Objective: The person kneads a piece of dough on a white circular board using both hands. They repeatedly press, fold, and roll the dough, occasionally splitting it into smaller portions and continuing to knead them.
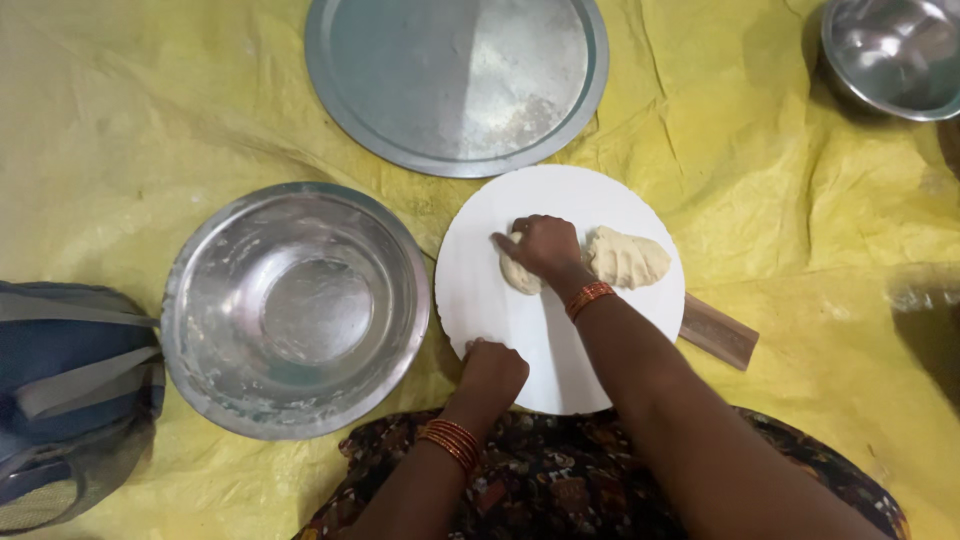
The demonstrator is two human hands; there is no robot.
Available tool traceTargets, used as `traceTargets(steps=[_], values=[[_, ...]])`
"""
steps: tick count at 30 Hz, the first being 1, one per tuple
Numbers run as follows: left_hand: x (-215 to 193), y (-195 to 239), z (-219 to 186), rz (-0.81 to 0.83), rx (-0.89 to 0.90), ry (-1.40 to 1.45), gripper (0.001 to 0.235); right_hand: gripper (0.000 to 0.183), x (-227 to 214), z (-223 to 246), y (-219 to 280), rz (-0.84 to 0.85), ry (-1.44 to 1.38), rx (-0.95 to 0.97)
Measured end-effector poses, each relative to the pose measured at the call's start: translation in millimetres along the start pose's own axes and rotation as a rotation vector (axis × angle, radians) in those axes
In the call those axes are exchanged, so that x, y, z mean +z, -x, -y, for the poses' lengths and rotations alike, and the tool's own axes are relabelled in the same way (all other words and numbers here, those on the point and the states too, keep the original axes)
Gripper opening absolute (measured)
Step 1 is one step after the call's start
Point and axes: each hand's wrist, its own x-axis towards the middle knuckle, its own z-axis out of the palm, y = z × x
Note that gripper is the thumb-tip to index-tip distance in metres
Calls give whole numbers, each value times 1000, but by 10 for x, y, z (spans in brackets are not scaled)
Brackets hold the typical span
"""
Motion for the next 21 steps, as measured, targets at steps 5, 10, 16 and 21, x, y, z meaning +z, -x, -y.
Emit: traceTargets(steps=[5,10,16,21], values=[[2,-23,48,-89,-25,20,7,45,22,0,62,-211,14,-37],[36,-23,55,-91,-20,2,2,41,78,19,763,-227,-52,-91],[-4,18,66,-15,-59,8,21,43,57,18,1523,-20,-63,-81],[-68,92,72,-66,-47,44,28,53,-131,108,1612,243,22,80]])
